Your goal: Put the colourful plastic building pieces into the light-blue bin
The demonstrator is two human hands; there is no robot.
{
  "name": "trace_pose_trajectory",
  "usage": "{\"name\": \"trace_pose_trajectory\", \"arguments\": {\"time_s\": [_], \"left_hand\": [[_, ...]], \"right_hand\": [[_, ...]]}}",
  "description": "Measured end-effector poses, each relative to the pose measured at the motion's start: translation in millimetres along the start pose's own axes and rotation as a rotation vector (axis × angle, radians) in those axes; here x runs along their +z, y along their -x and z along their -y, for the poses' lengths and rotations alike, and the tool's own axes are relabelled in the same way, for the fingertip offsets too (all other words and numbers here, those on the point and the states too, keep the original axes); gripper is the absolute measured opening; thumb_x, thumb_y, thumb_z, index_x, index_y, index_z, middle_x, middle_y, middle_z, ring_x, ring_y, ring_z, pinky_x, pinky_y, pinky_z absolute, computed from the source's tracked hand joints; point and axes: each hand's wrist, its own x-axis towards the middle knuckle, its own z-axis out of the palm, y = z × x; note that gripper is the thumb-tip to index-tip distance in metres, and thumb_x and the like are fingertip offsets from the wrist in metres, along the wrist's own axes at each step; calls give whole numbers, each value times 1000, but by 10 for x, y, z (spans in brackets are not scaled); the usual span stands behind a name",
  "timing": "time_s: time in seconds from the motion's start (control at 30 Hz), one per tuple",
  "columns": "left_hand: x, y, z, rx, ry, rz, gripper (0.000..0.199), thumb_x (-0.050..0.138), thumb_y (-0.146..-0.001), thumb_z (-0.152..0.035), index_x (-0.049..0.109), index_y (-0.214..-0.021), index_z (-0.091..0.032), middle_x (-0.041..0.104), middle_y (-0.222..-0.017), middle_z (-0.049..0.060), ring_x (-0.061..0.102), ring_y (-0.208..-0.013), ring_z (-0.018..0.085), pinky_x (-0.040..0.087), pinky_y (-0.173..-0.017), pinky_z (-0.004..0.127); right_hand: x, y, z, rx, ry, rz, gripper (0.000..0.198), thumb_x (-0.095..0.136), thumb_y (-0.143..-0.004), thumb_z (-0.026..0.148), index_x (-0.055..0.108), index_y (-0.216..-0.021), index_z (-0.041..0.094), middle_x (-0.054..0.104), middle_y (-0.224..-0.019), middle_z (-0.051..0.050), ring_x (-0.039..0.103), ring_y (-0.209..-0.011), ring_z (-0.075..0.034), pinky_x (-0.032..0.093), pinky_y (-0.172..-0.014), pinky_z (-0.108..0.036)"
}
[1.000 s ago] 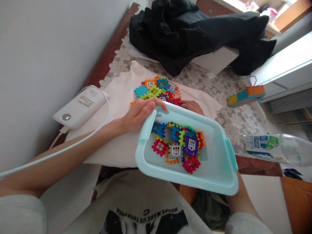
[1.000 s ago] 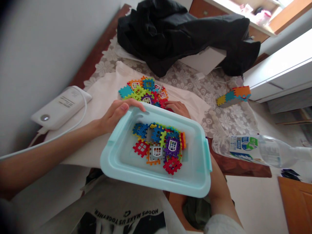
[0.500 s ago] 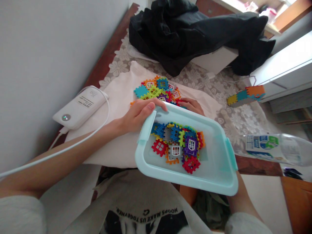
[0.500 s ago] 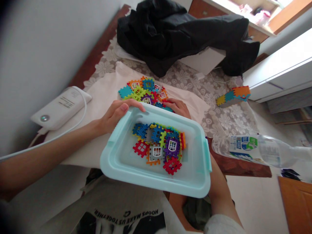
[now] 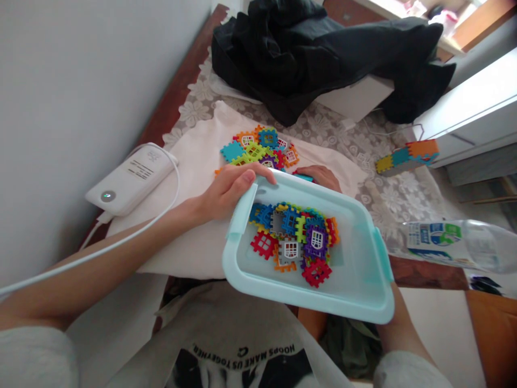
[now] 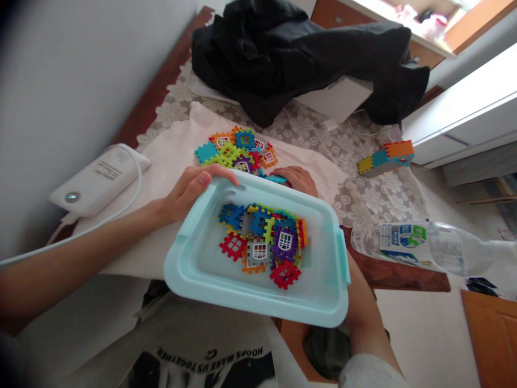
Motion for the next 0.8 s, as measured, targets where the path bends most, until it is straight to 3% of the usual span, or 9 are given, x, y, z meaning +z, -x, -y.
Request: {"name": "trace_pose_trajectory", "arguments": {"time_s": [0.1,0.17,0.33,0.47,0.8], "left_hand": [[-2,-2,9,40,-2,7,59,39,-124,-59,79,-114,-17,59,-59,0,46,-47,14,35,-47,28],[-2,-2,14,51,11,13,57,39,-124,-56,79,-116,-18,61,-61,0,45,-46,14,34,-45,28],[3,2,10,19,29,7,58,42,-122,-62,79,-110,-19,62,-62,0,45,-45,13,33,-44,27],[4,5,4,-8,34,2,61,43,-121,-66,79,-109,-19,61,-61,0,44,-45,12,33,-44,27],[0,-11,7,27,24,19,59,41,-123,-61,79,-108,-19,58,-60,-1,43,-46,13,33,-45,27]], "right_hand": [[41,31,26,72,16,-139,43,53,-115,48,85,-132,25,88,-126,-12,82,-118,-33,65,-107,-50],[77,42,-23,60,50,-160,48,49,-116,45,82,-143,23,85,-139,-13,79,-128,-34,63,-113,-51],[93,34,-201,-31,159,58,57,46,-117,51,77,-154,22,75,-159,-14,71,-141,-38,56,-120,-57],[81,29,-198,-33,170,86,53,48,-117,45,73,-158,24,74,-162,-13,69,-144,-36,54,-122,-56],[106,61,-103,66,17,-38,24,67,-98,42,67,-119,29,84,-136,-12,76,-126,-36,60,-113,-52]]}}
